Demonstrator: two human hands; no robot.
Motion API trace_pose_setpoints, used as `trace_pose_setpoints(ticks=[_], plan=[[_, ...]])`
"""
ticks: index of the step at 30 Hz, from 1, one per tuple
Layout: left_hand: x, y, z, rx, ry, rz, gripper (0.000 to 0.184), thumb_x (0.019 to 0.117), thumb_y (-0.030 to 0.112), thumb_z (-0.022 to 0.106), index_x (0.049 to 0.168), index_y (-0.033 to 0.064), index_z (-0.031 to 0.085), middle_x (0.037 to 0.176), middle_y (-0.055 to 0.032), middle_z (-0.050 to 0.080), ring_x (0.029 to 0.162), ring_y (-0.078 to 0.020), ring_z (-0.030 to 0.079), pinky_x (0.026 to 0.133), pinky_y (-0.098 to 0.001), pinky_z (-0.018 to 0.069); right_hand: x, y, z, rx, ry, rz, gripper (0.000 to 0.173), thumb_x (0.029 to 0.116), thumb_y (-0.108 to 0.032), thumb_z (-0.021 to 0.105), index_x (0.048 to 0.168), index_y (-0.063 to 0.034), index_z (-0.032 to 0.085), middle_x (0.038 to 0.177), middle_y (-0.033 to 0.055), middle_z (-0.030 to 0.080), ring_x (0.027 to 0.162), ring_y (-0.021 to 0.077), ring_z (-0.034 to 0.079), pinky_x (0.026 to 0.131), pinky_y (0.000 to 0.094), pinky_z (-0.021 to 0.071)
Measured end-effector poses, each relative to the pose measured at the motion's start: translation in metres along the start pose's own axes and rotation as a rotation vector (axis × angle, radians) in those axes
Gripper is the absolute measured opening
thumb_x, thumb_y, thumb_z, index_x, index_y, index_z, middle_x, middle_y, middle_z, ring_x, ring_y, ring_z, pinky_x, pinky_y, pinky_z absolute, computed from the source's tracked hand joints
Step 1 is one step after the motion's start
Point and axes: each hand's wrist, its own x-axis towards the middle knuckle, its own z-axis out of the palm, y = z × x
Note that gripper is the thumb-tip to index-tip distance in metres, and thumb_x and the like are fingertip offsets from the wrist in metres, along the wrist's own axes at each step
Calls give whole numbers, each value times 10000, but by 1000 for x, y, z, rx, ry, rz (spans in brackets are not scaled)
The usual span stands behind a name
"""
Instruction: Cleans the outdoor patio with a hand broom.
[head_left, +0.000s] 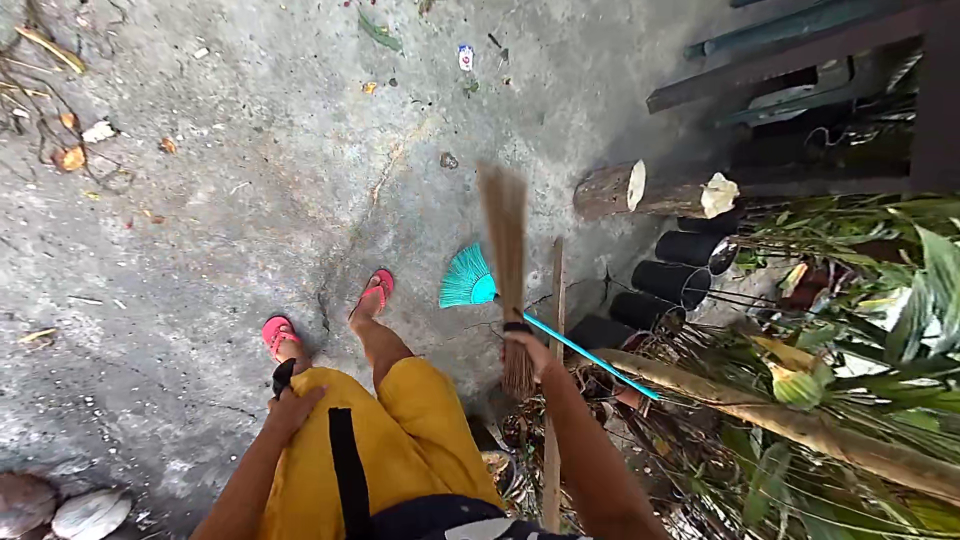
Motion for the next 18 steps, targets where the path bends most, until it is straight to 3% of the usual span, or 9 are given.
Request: trace_pose_setpoints(ticks=[2,4,8,10,12,15,18], plan=[[-2,6,-1,-1,2,7,999,874,592,755,1554,-21,357,1570,-375,308,1433,-504,383,1144,-635,369,24,-29,-5,95,178,-50,209,1058,-256,428,1086,-66,510,756,65,611,618,169,630,584,344,580],[-6,17,-3,-9,9,35,999,870,582,764,1559,-12,352,1568,-373,313,1429,-507,387,1138,-638,376,52,-46,12,65,219,-46,253,1058,-274,449,1139,-47,525,798,87,625,643,180,639,594,353,578],[-17,53,-9,10,48,102,960,857,594,769,1532,12,414,1539,-355,379,1399,-502,434,1117,-653,396,75,-31,122,-523,-129,138,342,1019,-244,538,1284,-28,546,963,103,631,772,182,620,738,385,556],[-27,72,-13,51,46,148,921,880,599,741,1514,3,439,1521,-343,416,1387,-493,456,1115,-652,401,72,-35,156,-722,-307,218,276,978,-232,595,1184,-50,569,865,74,626,701,170,619,682,367,559],[-31,82,-20,65,26,193,897,906,600,709,1515,-1,440,1512,-334,434,1398,-483,450,1130,-644,388,52,-62,160,-804,-411,218,238,939,-208,644,1114,-59,584,792,61,635,651,166,629,632,361,568],[-16,75,-24,-53,-20,255,785,973,581,625,1486,4,484,1462,-317,503,1388,-467,469,1136,-640,383,12,-115,133,-826,-469,104,334,892,-165,680,1183,-53,562,785,71,654,651,177,663,639,366,599],[-5,67,-23,-364,-46,207,620,1074,488,486,1461,6,513,1441,-288,536,1347,-424,519,1103,-624,413,-9,-166,101,-685,-371,-67,241,962,-135,597,1177,-31,561,831,58,684,694,169,691,694,346,620]])
